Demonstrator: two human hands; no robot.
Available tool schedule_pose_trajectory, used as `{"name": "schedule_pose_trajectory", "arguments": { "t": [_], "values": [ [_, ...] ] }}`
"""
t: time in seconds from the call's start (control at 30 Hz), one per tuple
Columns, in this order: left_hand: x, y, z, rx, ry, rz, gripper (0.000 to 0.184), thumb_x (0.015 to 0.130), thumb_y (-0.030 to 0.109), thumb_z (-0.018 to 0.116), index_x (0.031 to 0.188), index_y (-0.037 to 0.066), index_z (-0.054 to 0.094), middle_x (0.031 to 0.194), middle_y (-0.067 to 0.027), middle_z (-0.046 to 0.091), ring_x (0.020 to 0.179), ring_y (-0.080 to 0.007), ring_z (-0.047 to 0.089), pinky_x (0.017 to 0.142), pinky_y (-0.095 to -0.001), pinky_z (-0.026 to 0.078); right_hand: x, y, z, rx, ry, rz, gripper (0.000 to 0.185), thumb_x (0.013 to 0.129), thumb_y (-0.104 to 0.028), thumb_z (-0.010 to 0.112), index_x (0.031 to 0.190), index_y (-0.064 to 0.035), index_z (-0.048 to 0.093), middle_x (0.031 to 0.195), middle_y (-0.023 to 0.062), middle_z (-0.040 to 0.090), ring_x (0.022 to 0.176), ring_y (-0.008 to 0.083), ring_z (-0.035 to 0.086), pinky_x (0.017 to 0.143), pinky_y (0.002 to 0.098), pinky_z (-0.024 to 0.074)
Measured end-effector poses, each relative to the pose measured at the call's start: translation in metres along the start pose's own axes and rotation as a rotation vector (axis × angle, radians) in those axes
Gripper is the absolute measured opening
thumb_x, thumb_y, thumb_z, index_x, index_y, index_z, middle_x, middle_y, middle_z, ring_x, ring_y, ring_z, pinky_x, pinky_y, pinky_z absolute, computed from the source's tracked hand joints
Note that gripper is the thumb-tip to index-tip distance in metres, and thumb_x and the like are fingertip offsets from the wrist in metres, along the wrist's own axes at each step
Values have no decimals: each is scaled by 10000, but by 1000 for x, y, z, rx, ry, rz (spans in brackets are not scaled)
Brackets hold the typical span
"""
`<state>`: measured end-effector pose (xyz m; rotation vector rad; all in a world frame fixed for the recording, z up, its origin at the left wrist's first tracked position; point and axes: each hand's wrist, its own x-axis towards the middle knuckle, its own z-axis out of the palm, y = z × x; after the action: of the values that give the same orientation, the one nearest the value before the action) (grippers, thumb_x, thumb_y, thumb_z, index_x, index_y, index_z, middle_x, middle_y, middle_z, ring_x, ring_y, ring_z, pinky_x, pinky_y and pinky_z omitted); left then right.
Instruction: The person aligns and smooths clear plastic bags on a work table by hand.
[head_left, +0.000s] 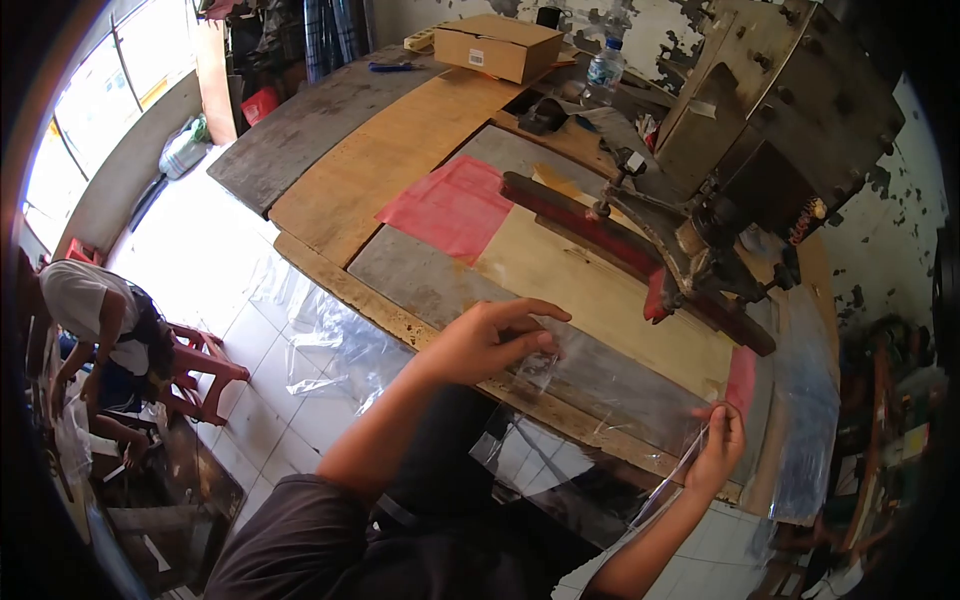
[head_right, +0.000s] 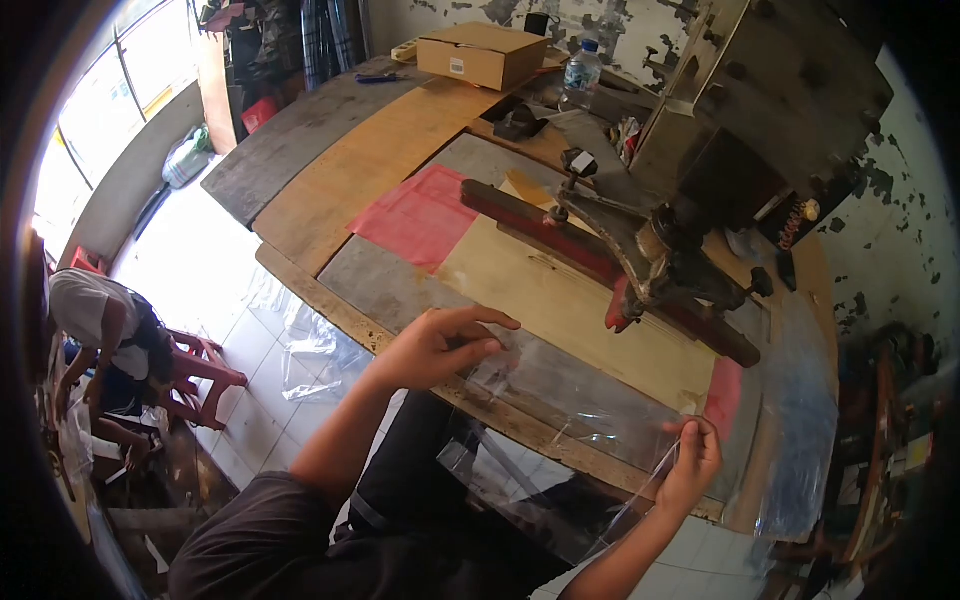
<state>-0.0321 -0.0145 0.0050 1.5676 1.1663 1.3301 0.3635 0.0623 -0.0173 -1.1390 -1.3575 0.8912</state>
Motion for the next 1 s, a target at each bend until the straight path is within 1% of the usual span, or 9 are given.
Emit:
{"name": "schedule_pose_trajectory", "arguments": {
  "t": [0.07,0.17,0.3,0.37,0.5,1.0],
  "values": [
    [-1,2,0,-3,7,-67,349,1059,144,700,1395,63,656,908,-56,797,793,-65,637,793,-272,509,1,-2,2,-16,-3,-18,287,1064,-301,709,1036,-16,689,888,52,726,879,141,672,894,302,482],
    [-1,3,-2,42,2,-82,341,1058,145,704,1387,65,662,871,-38,783,779,-44,602,774,-262,496,0,-1,1,-17,-11,-32,287,1067,-303,705,1028,-19,688,879,46,721,874,140,670,895,303,481],
    [-1,4,-1,22,9,-83,335,1056,142,708,1377,56,666,872,-41,787,777,-42,614,764,-259,498,0,-3,3,-17,-14,-38,290,1070,-304,700,1025,-18,686,884,44,720,871,140,668,894,303,480],
    [0,0,0,34,10,-27,325,1054,137,711,1364,46,671,872,-46,791,767,-43,623,747,-258,498,0,-3,3,-15,-16,-45,290,1073,-303,697,1019,-18,684,886,42,718,871,139,667,895,302,480],
    [0,-3,-1,43,3,-22,319,1053,131,713,1356,41,676,877,-55,796,760,-46,633,739,-262,500,0,-2,3,15,-12,-33,292,1072,-307,698,1016,-20,683,889,41,718,872,139,665,896,304,482],
    [-1,1,0,63,11,-30,331,1048,125,708,1369,50,677,850,-57,792,712,-52,597,707,-264,483,0,-2,3,-1,-14,-35,312,1065,-325,708,1026,-16,685,892,50,719,879,144,663,905,303,483]
  ]
}}
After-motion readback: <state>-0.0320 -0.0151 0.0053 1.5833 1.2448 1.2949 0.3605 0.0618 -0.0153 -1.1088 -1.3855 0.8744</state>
